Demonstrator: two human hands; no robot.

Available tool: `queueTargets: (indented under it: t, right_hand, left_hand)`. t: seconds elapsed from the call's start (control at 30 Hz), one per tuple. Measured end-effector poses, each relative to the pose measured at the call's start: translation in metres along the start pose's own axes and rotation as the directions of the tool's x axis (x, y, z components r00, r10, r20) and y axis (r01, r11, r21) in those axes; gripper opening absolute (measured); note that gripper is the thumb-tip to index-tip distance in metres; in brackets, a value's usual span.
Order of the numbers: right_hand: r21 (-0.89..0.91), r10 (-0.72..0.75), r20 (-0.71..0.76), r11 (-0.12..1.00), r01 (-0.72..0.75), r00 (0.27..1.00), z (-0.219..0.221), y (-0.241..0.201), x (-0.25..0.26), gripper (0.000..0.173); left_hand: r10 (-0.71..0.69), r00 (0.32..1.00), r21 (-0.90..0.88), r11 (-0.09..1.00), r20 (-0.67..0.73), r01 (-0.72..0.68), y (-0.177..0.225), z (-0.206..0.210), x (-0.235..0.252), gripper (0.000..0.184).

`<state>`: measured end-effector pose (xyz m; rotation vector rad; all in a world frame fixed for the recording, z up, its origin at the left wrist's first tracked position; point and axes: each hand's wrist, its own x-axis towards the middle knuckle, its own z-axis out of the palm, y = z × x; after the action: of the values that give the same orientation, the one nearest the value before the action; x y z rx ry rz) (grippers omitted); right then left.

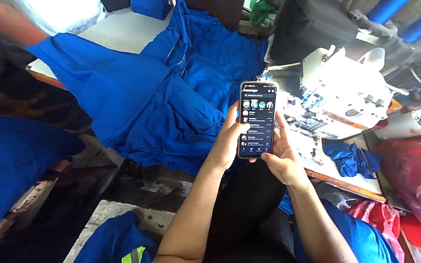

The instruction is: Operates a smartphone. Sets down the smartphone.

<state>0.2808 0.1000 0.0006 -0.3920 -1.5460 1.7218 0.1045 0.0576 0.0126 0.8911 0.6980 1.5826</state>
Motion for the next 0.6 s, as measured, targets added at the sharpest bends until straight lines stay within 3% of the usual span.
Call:
queueTargets:
  t: [0.17, 0.6]
  right_hand:
    - [0.004, 0.0, 0.002, 1.0, 0.0, 1.0, -0.0004, -0.0003, 0.0001, 0.102]
    - [-0.03, -0.005, 0.012, 1.0, 0.006, 1.0, -0.0029, 0.0015, 0.0014, 0.105]
  left_hand:
    - [0.005, 1.0, -0.015, 1.0, -0.013, -0.006, -0.0013, -0.0003, 0.0003, 0.048]
    - [0.004, 1.0, -0.001, 1.0, 0.003, -0.004, -0.0012, -0.0009, -0.0004, 0.058]
